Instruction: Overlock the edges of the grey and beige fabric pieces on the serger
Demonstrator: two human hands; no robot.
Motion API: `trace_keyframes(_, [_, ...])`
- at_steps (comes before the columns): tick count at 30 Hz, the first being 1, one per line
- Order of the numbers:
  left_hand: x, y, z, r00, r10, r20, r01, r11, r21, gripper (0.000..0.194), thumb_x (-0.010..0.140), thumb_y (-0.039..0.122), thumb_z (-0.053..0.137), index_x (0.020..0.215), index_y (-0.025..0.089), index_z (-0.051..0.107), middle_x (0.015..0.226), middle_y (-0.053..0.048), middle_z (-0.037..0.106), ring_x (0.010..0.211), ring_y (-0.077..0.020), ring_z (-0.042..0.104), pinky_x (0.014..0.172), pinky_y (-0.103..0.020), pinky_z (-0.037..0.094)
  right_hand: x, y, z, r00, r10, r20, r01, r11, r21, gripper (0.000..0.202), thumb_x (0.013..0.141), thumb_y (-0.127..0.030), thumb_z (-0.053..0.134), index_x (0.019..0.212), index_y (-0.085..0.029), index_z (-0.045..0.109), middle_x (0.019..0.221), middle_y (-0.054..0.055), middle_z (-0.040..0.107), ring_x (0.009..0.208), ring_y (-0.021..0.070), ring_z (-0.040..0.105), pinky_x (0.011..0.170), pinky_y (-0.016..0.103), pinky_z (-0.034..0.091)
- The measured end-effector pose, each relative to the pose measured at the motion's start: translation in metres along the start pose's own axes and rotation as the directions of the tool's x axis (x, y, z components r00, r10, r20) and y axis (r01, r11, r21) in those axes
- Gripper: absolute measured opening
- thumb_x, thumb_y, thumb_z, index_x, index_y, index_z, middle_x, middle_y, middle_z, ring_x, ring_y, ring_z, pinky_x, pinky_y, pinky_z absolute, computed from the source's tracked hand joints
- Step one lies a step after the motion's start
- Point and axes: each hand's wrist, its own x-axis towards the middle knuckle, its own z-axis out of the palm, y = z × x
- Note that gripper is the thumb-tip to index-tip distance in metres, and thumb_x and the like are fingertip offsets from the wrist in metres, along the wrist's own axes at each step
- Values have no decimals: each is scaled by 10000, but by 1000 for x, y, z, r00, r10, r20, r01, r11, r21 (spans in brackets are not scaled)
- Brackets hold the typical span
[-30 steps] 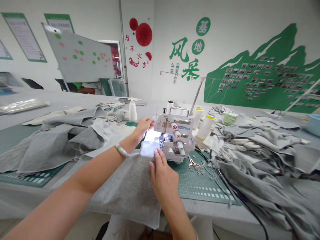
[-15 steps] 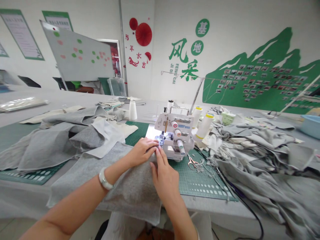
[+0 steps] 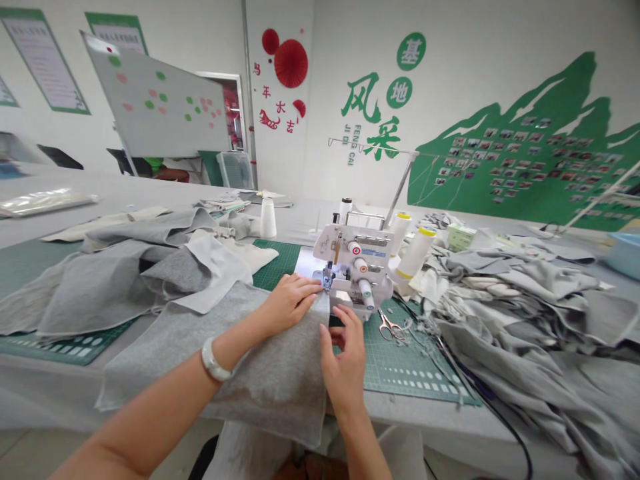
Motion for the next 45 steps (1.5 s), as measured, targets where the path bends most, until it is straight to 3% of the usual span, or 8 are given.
trace_keyframes(4, [0,0,-1,1000,4,-5,-4,1000,2,311,976,241,404,1205,210,611,1252,-41,635,1092,-210,532,904,-374,360,-7,12,7,987,156,-37,-150,979,141,225,891,-339,584,1041,-174,554,935,55,619,681,137,592,635,274,515])
trace_keyframes(8, [0,1,-1,1000,-2,-5,2,1000,2,304,974,242,410,1196,204,615,1250,-41,636,1087,-210,533,904,-371,361,-13,17,11,989,130,-63,-119,979,164,133,895,-316,585,906,-184,568,780,6,594,673,133,570,614,239,481])
trace_keyframes(16, [1,2,-2,1000,-9,8,9,1000,3,310,979,251,408,1216,212,604,1266,-35,627,1102,-208,526,927,-375,362,-20,17,9,997,-78,-14,79,995,60,83,911,-205,550,936,-192,627,792,6,633,684,119,591,648,219,480])
trace_keyframes(32, [0,3,-2,1000,-23,11,23,1000,-1,320,983,251,395,1223,217,603,1269,-34,625,1106,-210,520,932,-382,357,-21,18,5,1000,-4,8,3,996,90,120,914,-248,548,934,-186,648,803,21,665,710,134,626,654,224,500])
trace_keyframes(45, [0,3,5,997,-28,-68,26,999,-19,328,960,221,410,1196,242,636,1233,-35,649,1092,-209,532,910,-383,365,-22,15,4,998,35,46,-39,995,87,156,923,-280,529,940,-182,649,824,35,668,740,153,617,667,251,488])
